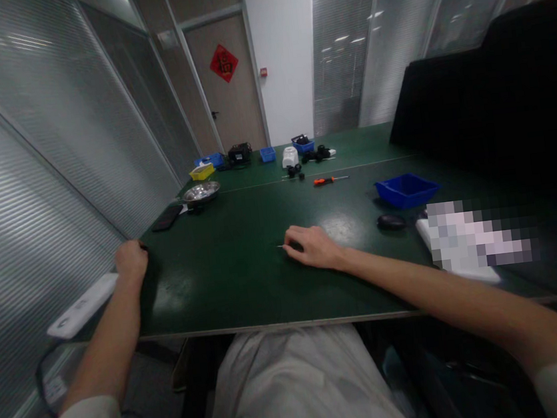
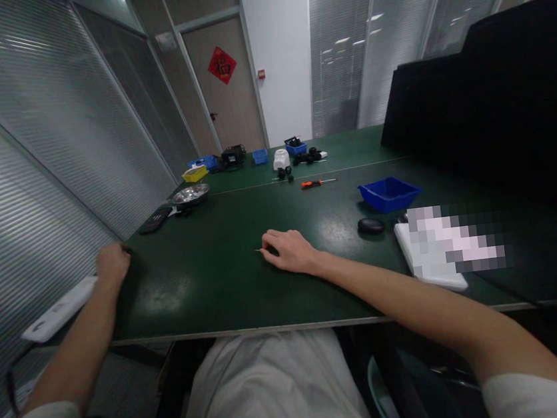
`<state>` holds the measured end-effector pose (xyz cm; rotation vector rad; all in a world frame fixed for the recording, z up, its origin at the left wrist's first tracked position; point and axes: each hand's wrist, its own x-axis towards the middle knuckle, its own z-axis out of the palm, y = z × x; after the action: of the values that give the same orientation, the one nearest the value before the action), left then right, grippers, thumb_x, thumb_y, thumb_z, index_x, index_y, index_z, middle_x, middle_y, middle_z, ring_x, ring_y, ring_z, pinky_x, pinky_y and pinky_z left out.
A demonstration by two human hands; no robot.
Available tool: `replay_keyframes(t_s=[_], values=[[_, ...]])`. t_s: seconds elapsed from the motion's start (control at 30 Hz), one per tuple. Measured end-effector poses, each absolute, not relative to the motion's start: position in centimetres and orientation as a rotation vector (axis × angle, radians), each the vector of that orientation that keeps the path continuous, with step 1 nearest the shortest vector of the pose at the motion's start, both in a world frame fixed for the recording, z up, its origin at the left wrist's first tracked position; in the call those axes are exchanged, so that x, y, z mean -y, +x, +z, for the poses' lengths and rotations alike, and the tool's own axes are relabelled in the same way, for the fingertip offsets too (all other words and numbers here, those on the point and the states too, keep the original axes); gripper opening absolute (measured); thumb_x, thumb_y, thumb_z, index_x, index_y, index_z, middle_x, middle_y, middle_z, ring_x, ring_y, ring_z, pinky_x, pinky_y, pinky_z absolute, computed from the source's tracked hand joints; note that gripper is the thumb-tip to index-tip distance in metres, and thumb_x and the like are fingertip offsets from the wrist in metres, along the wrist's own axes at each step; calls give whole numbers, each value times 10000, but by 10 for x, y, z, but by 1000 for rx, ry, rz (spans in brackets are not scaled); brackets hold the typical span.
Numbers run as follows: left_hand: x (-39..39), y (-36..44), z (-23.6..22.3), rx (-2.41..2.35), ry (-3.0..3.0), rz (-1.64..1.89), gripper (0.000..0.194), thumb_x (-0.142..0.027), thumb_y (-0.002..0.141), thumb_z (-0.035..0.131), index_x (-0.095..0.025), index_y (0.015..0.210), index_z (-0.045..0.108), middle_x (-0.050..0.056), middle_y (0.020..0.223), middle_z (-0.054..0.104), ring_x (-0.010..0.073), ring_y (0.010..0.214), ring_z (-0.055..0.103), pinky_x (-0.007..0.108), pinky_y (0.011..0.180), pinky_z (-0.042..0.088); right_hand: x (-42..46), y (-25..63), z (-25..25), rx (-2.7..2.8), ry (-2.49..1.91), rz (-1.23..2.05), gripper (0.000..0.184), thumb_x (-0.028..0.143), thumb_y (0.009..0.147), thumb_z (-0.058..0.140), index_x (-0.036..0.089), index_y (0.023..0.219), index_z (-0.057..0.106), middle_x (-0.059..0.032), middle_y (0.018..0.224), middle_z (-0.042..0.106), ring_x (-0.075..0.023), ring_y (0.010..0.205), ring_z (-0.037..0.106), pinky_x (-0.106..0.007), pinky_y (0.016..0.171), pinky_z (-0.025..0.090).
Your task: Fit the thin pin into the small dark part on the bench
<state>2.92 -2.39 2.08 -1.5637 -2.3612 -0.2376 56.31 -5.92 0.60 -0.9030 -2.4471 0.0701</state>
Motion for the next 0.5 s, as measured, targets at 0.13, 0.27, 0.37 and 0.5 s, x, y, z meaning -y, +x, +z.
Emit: replay_keyframes(t_s=[0.13, 0.27, 0.37, 0.5], values=[[26, 31, 22, 2368, -1542, -235, 331, -108, 915, 517, 16, 1136, 729, 182, 976, 678, 229, 862, 562, 266, 746, 365, 60, 563, 7, 2451, -900, 85, 144, 333, 991, 546, 203, 996, 607, -32, 980, 669, -137, 744, 578, -260, 635, 337], [28, 34, 25, 2364, -1536, -247, 325, -114, 915, 534, 22, 1138, 727, 164, 926, 675, 206, 818, 539, 256, 731, 348, 60, 563, 7, 2456, -909, 95, 157, 340, 997, 539, 201, 999, 610, -36, 984, 669, -140, 757, 584, -259, 634, 336], [29, 36, 27, 2369, -1526, -252, 308, -109, 906, 548, 31, 1110, 732, 151, 885, 662, 202, 803, 528, 255, 730, 348, 60, 563, 8, 2457, -906, 92, 163, 344, 999, 536, 200, 996, 612, -33, 982, 668, -137, 751, 578, -258, 630, 330], [30, 40, 27, 2359, -1497, -260, 298, -123, 914, 546, 30, 1086, 736, 159, 935, 659, 212, 840, 531, 256, 729, 355, 61, 563, 9, 2458, -909, 94, 171, 350, 1000, 537, 198, 993, 615, -33, 982, 665, -132, 733, 564, -256, 624, 323]])
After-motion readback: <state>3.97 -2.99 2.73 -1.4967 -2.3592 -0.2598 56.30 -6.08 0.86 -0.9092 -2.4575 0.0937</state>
